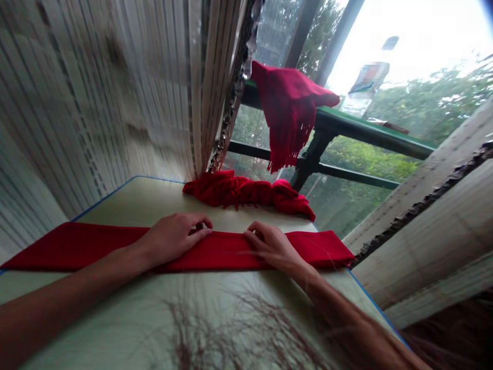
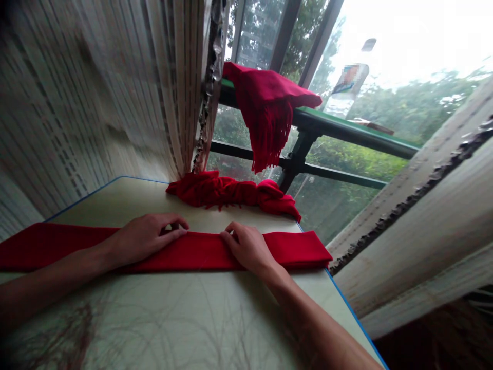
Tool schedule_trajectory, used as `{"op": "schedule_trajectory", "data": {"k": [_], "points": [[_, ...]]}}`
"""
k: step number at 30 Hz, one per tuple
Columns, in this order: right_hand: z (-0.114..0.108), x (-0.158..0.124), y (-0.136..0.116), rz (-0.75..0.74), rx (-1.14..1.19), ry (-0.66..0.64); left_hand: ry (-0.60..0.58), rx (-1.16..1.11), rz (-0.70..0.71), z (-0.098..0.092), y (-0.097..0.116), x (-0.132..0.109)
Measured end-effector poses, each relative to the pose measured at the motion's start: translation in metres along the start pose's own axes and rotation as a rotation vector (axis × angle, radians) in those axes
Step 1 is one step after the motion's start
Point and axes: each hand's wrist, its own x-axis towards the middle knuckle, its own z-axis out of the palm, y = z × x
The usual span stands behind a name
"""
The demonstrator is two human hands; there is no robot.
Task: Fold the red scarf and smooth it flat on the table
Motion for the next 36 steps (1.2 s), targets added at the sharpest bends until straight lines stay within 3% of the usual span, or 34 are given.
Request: {"op": "schedule_trajectory", "data": {"k": [3, 7, 11, 16, 19, 28, 33, 36], "points": [[-0.003, 0.001, 0.003, -0.024, -0.034, 0.031, 0.023, 0.029, 0.012, 0.0, -0.001, 0.0], [-0.006, -0.002, -0.002, -0.104, -0.052, 0.076, 0.119, 0.116, 0.232, 0.003, 0.007, -0.003], [-0.003, -0.01, -0.016, -0.247, 0.012, 0.004, 0.017, 0.097, 0.382, 0.012, 0.018, -0.01], [-0.002, -0.018, -0.023, -0.313, 0.002, -0.309, -0.271, 0.124, 0.278, 0.018, 0.021, -0.015], [-0.007, -0.019, -0.023, -0.252, -0.082, -0.395, -0.336, 0.155, 0.217, 0.019, 0.02, -0.015], [-0.007, -0.019, -0.018, -0.23, -0.147, -0.288, -0.347, 0.156, 0.195, 0.017, 0.023, -0.015], [-0.006, -0.02, -0.022, -0.221, -0.149, -0.352, -0.347, 0.17, 0.183, 0.015, 0.027, -0.016], [-0.003, -0.021, -0.027, -0.219, -0.153, -0.276, -0.337, 0.173, 0.194, 0.017, 0.025, -0.016]]}}
